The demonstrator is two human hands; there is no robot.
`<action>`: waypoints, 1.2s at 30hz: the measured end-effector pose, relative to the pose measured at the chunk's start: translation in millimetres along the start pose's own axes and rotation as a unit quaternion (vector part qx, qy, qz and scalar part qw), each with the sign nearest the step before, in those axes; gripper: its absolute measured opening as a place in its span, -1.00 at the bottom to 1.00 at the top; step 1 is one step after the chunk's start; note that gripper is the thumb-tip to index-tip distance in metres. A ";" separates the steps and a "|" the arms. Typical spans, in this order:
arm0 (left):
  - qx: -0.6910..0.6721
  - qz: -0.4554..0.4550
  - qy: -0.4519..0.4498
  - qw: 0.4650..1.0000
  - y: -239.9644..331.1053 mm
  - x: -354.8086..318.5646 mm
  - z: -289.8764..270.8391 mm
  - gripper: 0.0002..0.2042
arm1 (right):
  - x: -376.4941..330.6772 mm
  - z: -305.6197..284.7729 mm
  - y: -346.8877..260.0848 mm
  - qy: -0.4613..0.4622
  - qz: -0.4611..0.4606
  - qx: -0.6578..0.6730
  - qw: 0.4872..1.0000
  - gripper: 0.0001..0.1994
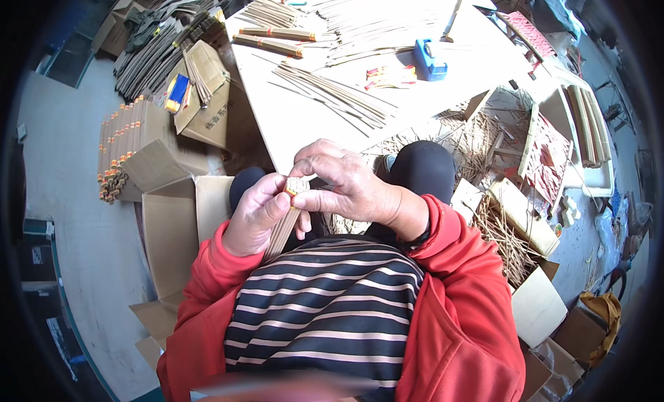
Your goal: The person gathers thin wooden sticks from a table, aligns them into bundles, and wraps each bundle with a small paper label. They then place the finished bundles into a cardboard box. The process is repeated multiple times.
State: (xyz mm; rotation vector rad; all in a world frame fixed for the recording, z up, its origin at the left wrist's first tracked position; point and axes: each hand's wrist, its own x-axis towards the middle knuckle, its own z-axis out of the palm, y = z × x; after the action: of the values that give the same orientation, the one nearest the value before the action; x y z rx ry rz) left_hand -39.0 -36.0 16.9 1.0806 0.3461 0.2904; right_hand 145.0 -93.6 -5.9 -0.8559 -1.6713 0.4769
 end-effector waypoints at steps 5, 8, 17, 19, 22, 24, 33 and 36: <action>0.087 -0.026 0.024 0.996 5.1 8.9 5.4 -0.72 | -1.2 -5.7 5.1 0.021 0.019 -0.008 1.000 -0.75; 0.019 -0.086 0.019 0.996 10.8 13.7 3.6 -0.71 | 0.5 -8.2 11.6 0.028 0.015 0.003 1.000 -0.75; 0.014 -0.096 0.124 0.987 7.2 32.1 -1.5 -0.65 | 16.7 -48.5 30.0 0.011 0.192 0.097 0.977 -0.66; 0.021 -0.086 0.129 0.988 7.7 38.0 -5.6 -0.66 | 18.1 -79.1 59.3 0.232 0.248 0.077 0.937 -0.70; 0.035 -0.087 0.143 0.985 7.6 41.0 -4.4 -0.67 | -2.5 -153.8 127.0 0.341 0.348 -0.279 0.828 -0.74; 0.034 -0.100 0.144 0.984 4.9 47.3 -1.6 -0.69 | -13.2 -179.0 143.7 0.332 0.439 -0.407 0.729 -0.64; 0.029 -0.129 0.129 0.983 -2.2 63.4 -0.3 -0.65 | -31.4 -207.3 179.0 0.259 0.551 -0.402 0.684 -0.58; 0.041 -0.127 0.132 0.982 -1.5 64.9 0.9 -0.64 | -35.2 -219.1 185.3 0.249 0.543 -0.284 0.750 -0.64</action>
State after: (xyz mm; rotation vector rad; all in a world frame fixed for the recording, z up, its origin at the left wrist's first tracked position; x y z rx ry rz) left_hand 20.4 -11.7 7.2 1.0665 0.7318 0.1922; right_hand 410.5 -26.1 -98.4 -2.2136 -0.6417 0.4243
